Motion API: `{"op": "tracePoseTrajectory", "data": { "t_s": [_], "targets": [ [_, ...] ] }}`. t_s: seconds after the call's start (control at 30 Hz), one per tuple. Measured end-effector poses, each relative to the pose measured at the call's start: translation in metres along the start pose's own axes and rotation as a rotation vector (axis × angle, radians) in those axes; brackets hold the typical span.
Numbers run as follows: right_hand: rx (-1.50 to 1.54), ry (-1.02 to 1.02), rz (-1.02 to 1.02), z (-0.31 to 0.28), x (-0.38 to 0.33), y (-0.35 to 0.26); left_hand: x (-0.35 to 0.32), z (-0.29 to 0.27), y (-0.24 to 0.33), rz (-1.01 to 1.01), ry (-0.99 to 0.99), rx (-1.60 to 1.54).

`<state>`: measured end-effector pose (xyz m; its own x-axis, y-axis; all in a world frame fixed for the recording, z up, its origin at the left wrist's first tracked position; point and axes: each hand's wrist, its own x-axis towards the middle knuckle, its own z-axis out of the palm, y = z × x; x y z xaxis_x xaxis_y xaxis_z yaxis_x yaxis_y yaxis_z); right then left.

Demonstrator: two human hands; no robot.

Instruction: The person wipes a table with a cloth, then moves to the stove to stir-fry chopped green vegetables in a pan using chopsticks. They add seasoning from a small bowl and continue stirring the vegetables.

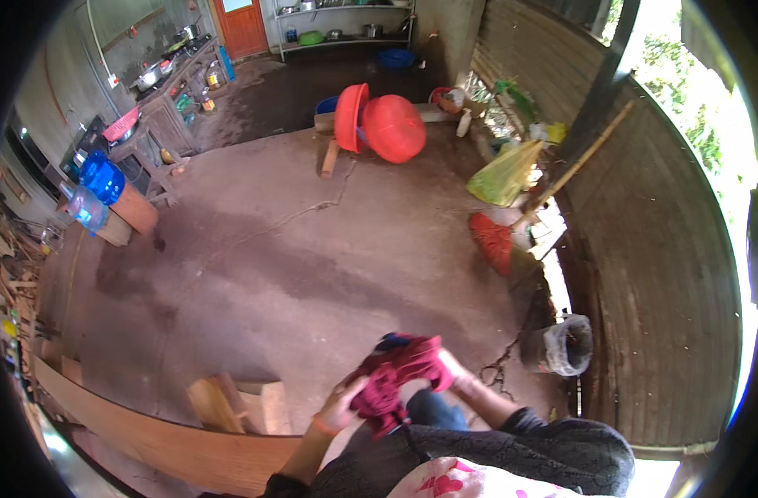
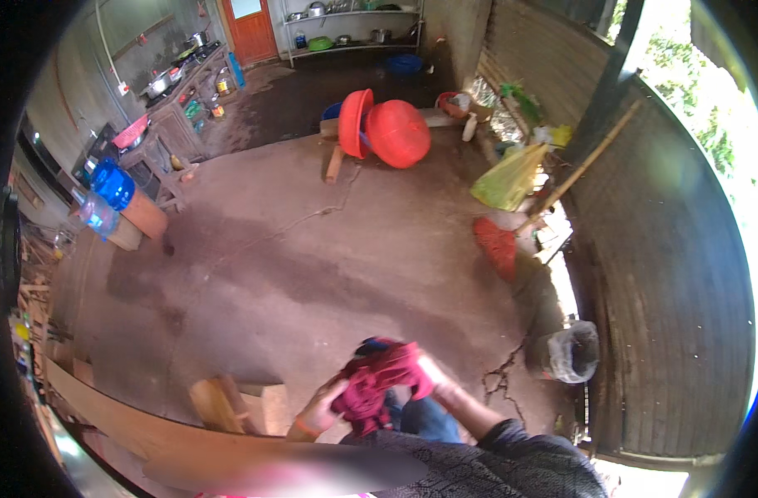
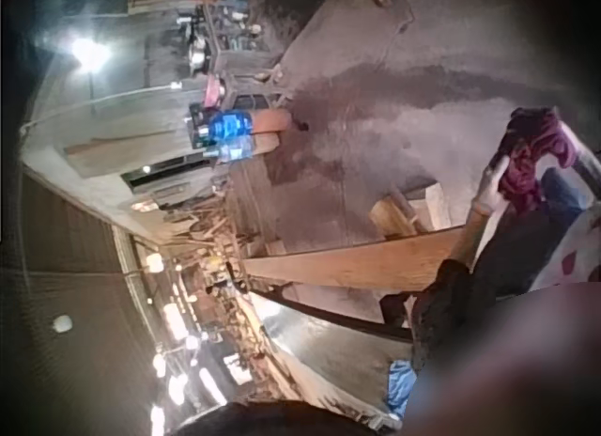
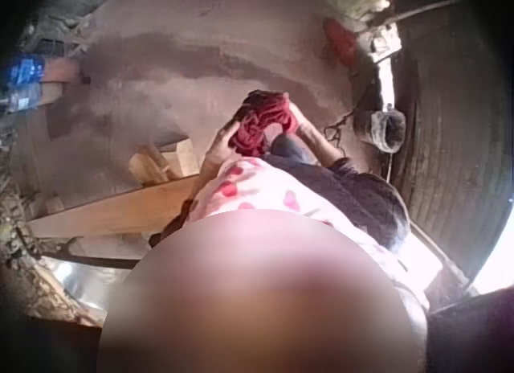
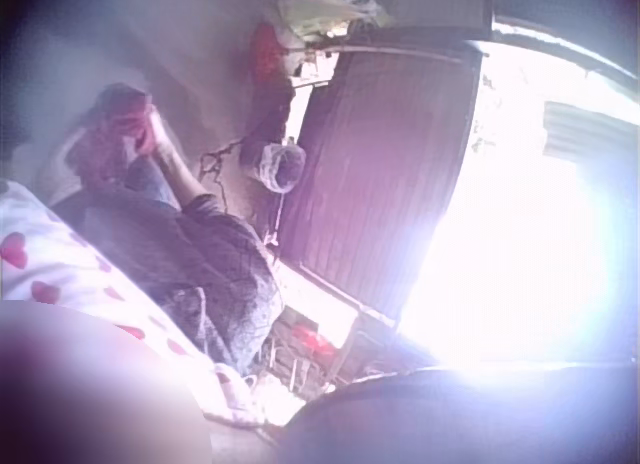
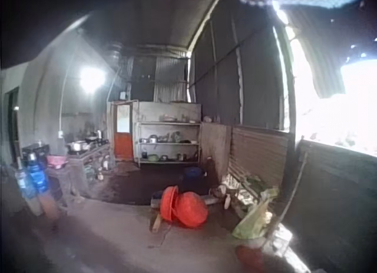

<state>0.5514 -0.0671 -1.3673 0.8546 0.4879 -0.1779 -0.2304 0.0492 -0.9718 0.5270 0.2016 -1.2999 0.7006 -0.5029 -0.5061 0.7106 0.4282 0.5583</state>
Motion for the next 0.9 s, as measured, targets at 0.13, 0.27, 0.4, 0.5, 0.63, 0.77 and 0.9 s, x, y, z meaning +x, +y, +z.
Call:
{"op": "tracePoseTrajectory", "data": {
  "t_s": [0.13, 0.27, 0.4, 0.5, 0.63, 0.77, 0.9],
  "targets": [
    [0.584, 0.144, 0.099, -0.066, 0.086, -0.05, 0.125, 0.021, 0.092, 0.058, -0.221, 0.355],
    [0.853, 0.137, 0.143, -0.123, 0.2, -0.075, 0.24, 0.009, 0.184, 0.088, -0.342, 0.607],
    [0.966, 0.005, 0.213, -0.17, 0.343, -0.11, 0.318, -0.023, 0.284, 0.151, -0.215, 0.603],
    [0.885, -0.102, 0.271, -0.187, 0.461, -0.159, 0.337, -0.052, 0.359, 0.217, 0.042, 0.549],
    [0.373, -0.341, 0.179, -0.185, 0.6, -0.218, 0.336, -0.09, 0.449, 0.247, 0.35, 0.08],
    [0.896, -0.559, 0.57, -0.137, 0.739, -0.236, 0.341, -0.13, 0.527, 0.422, 0.173, -0.543],
    [0.211, -0.974, 0.211, -0.064, 0.883, -0.25, 0.373, -0.203, 0.621, 0.544, 0.213, -0.672]
  ]
}}
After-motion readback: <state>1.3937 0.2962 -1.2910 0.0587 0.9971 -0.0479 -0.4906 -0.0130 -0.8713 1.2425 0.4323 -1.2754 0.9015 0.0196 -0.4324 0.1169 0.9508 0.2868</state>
